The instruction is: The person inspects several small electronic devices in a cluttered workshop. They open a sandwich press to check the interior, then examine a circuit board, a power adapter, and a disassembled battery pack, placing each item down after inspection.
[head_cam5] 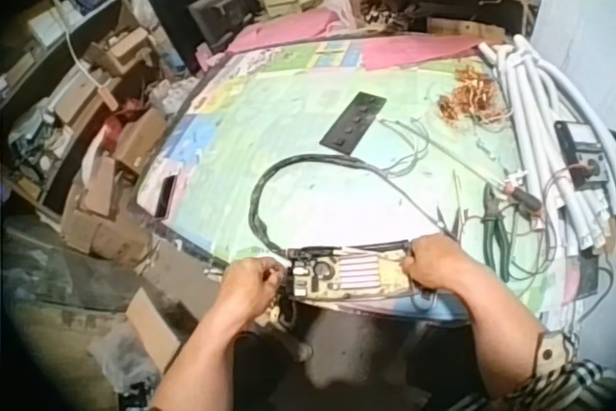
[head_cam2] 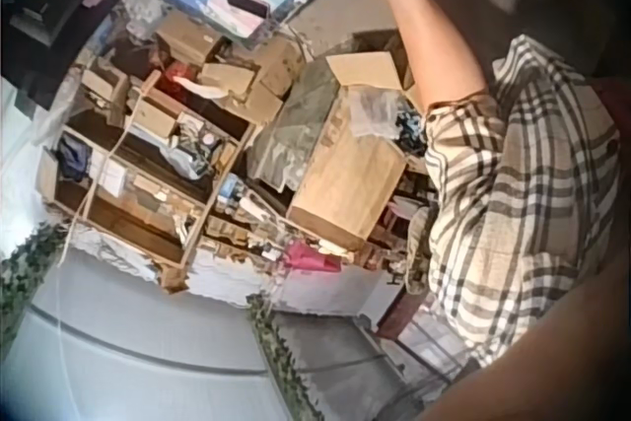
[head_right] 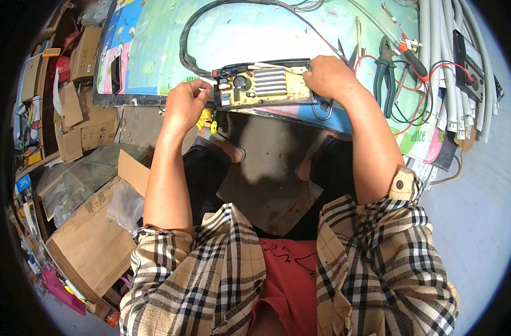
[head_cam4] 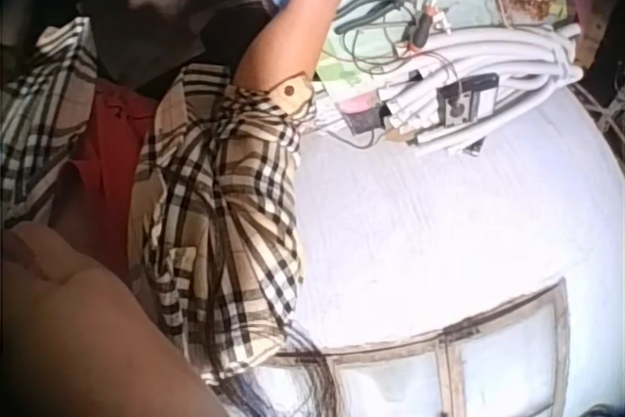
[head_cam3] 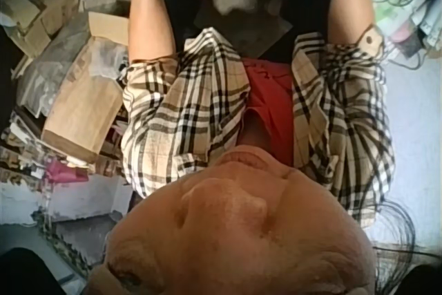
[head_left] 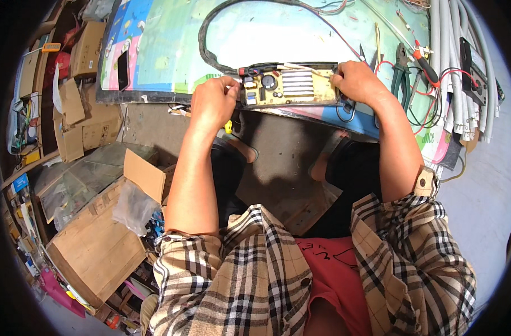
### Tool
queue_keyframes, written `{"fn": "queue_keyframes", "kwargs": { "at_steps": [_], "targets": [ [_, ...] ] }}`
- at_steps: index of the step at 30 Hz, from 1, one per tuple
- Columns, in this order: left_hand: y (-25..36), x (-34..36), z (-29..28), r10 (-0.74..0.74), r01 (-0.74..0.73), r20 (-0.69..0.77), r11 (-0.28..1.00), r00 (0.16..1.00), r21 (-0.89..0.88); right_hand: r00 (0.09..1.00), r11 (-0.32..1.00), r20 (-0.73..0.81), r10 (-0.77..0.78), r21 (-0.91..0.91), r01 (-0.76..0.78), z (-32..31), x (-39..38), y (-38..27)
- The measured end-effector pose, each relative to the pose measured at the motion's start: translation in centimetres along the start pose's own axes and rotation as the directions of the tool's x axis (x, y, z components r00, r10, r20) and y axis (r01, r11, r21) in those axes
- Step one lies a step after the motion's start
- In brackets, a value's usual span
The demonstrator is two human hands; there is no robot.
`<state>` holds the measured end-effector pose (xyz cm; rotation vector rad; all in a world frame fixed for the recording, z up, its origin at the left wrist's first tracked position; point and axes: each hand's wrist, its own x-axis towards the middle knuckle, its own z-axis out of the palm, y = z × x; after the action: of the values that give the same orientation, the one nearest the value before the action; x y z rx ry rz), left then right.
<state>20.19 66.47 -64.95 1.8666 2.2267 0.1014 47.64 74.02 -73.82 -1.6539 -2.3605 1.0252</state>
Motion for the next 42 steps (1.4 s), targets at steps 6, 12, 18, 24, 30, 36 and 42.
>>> {"fn": "queue_keyframes", "kwargs": {
  "at_steps": [6, 12, 18, 24, 30, 36, 42],
  "targets": [
    [0.4, -0.3, 0.7, -0.019, 0.017, 0.149, 1.0, 0.989, 0.009, 1.0, 1.0, -0.008, 0.001, -0.012, -0.002, 0.1, 0.0, -0.1],
    [0.3, -0.4, 0.5, 0.041, -0.036, 0.191, 0.999, 0.981, -0.033, 1.0, 1.0, -0.009, -0.006, -0.009, 0.006, 0.2, 0.1, -0.1],
    [0.4, -0.3, 0.8, 0.07, -0.071, 0.111, 0.997, 0.991, 0.006, 1.0, 1.0, -0.006, -0.003, 0.018, 0.003, 0.0, 0.1, -0.1],
    [3.1, -2.0, 1.5, 0.253, -0.258, 0.057, 0.956, 0.966, 0.138, 1.0, 1.0, -0.012, 0.004, -0.003, -0.004, 0.0, 0.1, -0.2],
    [4.0, -2.3, 1.5, 0.199, -0.239, 0.196, 0.949, 0.96, 0.207, 1.0, 1.0, -0.015, 0.017, 0.017, -0.017, 0.3, 0.2, 0.2],
    [4.4, -2.5, 1.3, 0.174, -0.253, 0.26, 0.916, 0.95, 0.312, 0.999, 0.999, 0.012, 0.034, 0.001, -0.034, 0.1, 0.1, -0.1],
    [5.2, -2.8, 1.3, 0.155, -0.246, 0.264, 0.902, 0.952, 0.355, 0.999, 0.998, 0.003, 0.044, -0.035, -0.044, 0.5, 0.5, -0.1]
  ]
}}
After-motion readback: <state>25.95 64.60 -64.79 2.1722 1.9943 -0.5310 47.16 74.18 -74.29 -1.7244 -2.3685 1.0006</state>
